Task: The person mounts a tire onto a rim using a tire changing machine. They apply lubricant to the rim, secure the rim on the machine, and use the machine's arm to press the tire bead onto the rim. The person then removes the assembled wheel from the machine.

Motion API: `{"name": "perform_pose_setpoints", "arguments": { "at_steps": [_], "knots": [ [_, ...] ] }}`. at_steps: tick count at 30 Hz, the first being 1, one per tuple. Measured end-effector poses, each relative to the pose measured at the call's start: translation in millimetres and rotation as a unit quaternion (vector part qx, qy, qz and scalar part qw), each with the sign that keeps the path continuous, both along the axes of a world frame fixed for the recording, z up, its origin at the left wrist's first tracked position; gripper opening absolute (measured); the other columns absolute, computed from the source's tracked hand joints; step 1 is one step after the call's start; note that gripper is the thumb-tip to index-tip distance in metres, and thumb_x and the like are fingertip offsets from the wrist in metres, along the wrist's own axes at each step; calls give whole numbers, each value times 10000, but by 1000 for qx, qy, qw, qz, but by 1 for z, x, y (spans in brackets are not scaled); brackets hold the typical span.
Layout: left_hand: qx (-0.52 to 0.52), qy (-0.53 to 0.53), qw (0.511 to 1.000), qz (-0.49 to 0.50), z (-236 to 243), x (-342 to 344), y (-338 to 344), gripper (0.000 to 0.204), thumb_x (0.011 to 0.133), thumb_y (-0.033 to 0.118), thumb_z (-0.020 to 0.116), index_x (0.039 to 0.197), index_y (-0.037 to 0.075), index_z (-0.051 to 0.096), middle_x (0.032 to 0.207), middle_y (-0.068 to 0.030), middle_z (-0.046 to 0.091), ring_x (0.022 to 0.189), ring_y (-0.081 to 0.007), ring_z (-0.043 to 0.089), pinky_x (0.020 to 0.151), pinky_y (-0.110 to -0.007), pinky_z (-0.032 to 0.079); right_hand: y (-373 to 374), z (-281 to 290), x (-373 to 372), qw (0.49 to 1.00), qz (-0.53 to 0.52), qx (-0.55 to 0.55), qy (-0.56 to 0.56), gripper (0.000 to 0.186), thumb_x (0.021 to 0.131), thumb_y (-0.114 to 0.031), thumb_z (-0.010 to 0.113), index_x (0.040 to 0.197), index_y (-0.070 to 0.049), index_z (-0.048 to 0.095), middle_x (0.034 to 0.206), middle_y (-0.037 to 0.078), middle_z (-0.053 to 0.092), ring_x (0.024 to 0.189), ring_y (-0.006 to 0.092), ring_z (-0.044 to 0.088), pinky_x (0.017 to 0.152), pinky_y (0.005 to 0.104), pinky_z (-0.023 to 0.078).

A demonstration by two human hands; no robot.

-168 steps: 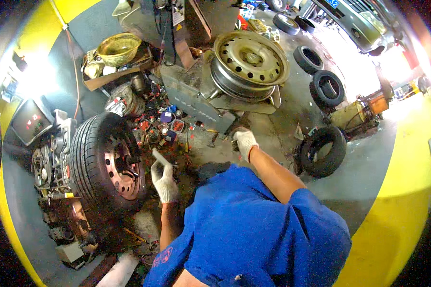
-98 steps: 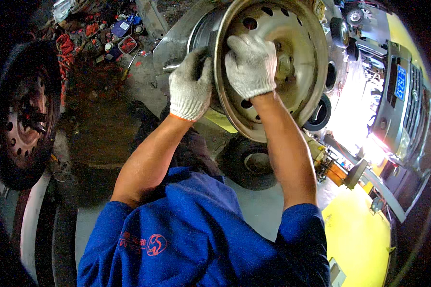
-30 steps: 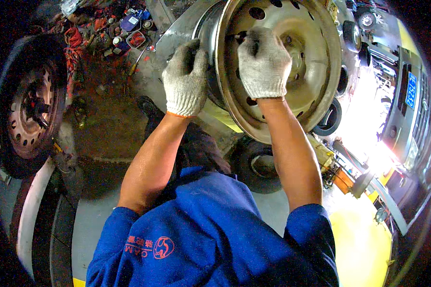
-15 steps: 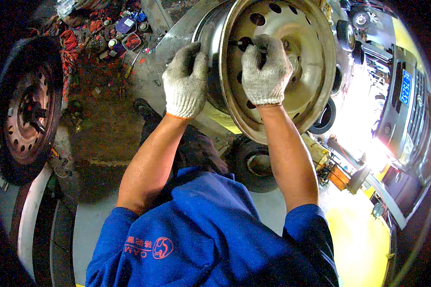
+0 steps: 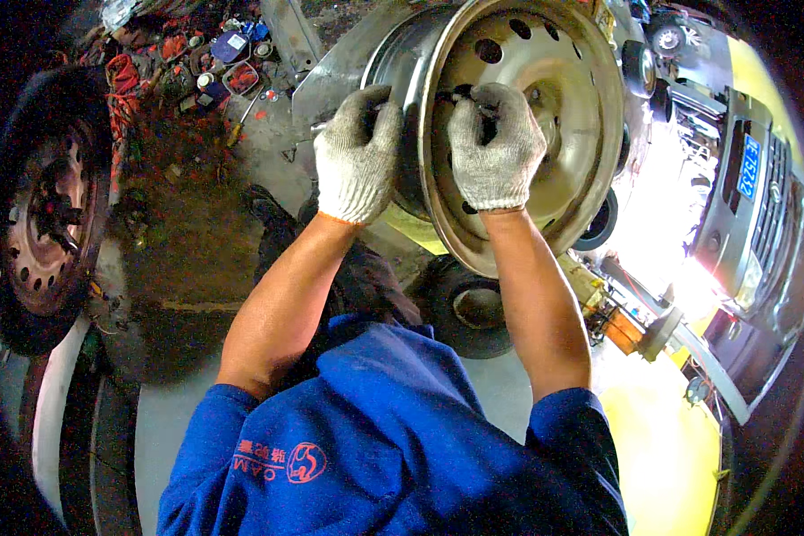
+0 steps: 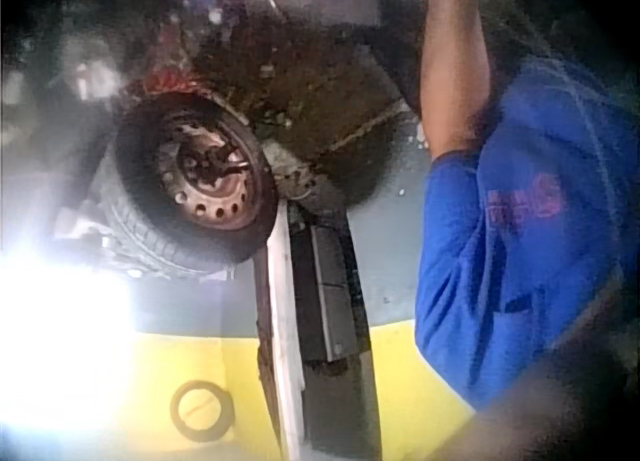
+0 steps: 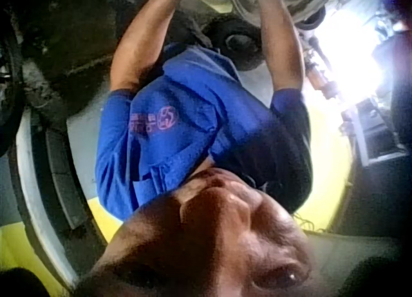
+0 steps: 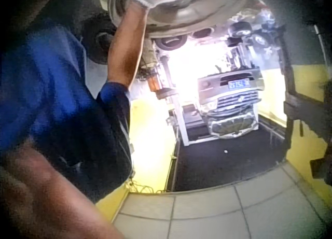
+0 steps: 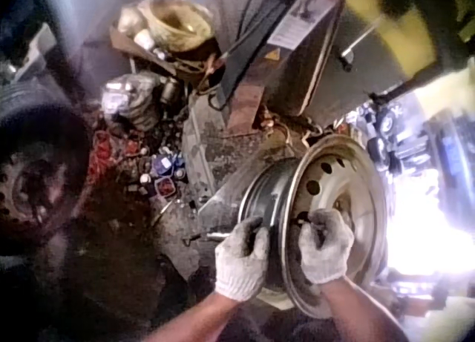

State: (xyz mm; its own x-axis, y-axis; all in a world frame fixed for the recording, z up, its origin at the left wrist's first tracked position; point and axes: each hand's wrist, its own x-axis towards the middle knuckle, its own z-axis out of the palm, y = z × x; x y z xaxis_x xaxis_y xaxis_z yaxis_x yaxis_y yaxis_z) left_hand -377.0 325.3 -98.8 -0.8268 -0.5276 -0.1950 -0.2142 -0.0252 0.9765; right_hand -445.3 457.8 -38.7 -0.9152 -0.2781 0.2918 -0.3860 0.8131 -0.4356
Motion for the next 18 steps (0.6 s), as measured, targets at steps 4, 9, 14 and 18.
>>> {"name": "perform_pose_setpoints", "arguments": {
  "at_steps": [4,9,14,18],
  "knots": [
    [34,12,999,2,3,-3,-2,264,932,188,680,1118,5,714,1015,-215,740,913,-306,748,831,-370,570,-2,-2,1,1000,-12,0,-10,167,817,-121,757,950,-40,698,845,133,712,729,270,696,713,356,556],
    [25,23,999,-6,4,-5,2,243,926,187,675,1102,23,707,1000,-221,729,916,-349,732,823,-389,565,0,-1,2,999,-1,27,-17,196,837,-130,762,983,-12,707,884,146,721,785,269,703,750,355,554],
    [29,27,999,22,-2,-1,-6,226,934,177,673,1094,21,711,976,-215,732,890,-336,738,801,-385,565,-1,-4,0,999,15,17,-33,193,883,-110,741,1041,-1,728,961,140,735,867,242,711,805,338,547],
    [13,23,999,29,0,-1,-8,233,946,179,668,1111,20,711,987,-218,735,896,-314,747,811,-373,563,5,-2,-3,993,-42,-42,-102,193,883,-96,746,1057,-11,738,972,130,741,901,229,708,838,341,540]
  ]
}}
